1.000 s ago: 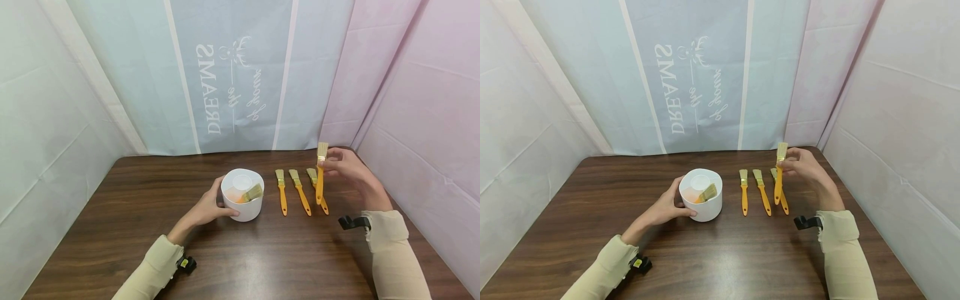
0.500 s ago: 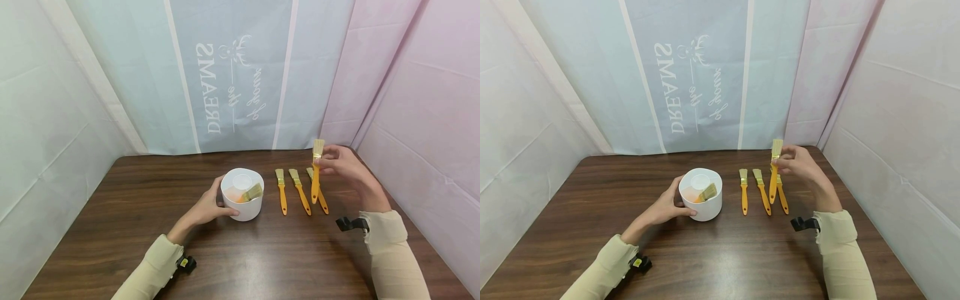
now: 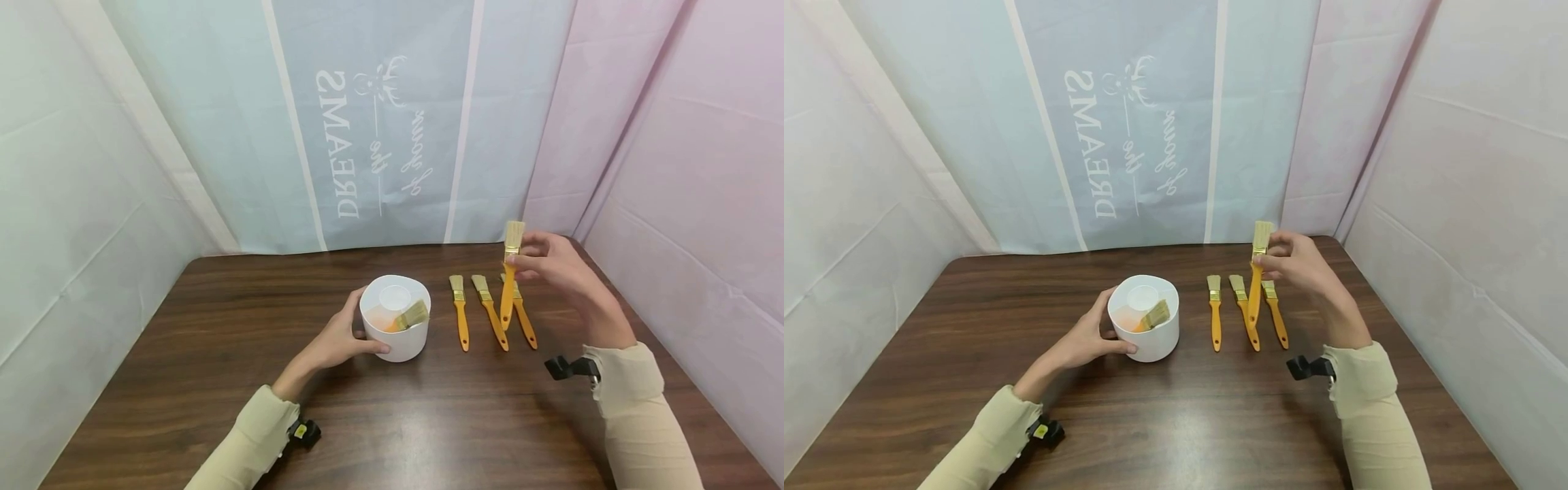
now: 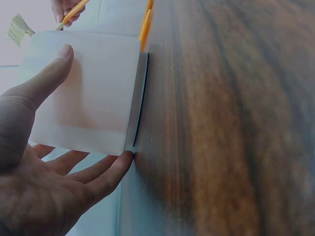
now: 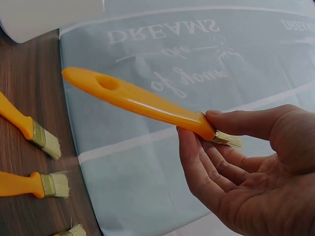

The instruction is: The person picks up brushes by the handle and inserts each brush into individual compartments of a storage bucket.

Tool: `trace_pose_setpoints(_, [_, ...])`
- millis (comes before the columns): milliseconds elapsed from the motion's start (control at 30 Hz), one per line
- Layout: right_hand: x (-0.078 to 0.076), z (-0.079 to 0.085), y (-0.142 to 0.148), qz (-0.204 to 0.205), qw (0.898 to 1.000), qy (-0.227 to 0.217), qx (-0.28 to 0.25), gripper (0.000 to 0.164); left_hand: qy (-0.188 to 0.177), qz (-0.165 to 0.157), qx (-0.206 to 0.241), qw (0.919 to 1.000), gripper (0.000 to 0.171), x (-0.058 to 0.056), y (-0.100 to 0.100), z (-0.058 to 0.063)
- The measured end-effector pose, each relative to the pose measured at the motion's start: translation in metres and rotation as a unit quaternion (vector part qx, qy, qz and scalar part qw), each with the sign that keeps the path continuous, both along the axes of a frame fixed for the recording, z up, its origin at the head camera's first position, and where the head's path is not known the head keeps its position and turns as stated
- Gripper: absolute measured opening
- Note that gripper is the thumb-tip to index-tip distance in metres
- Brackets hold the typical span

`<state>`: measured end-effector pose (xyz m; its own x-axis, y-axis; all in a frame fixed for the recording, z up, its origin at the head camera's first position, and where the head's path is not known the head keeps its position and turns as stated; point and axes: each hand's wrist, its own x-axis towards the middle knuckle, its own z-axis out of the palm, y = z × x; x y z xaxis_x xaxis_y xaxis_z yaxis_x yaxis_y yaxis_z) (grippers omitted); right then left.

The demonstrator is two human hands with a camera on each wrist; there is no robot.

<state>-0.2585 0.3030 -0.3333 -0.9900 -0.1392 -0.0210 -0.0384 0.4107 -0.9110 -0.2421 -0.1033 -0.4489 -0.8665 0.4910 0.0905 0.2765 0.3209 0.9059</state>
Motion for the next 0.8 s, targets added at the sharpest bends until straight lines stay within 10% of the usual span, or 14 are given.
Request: trace_pose_setpoints(800, [-0.004,0.012,-0.043,0.031,0.999,-0.011,-0.027,0.064,-0.004,0.000,0.003,1.0000,0.112,-0.001,0.000,0.000])
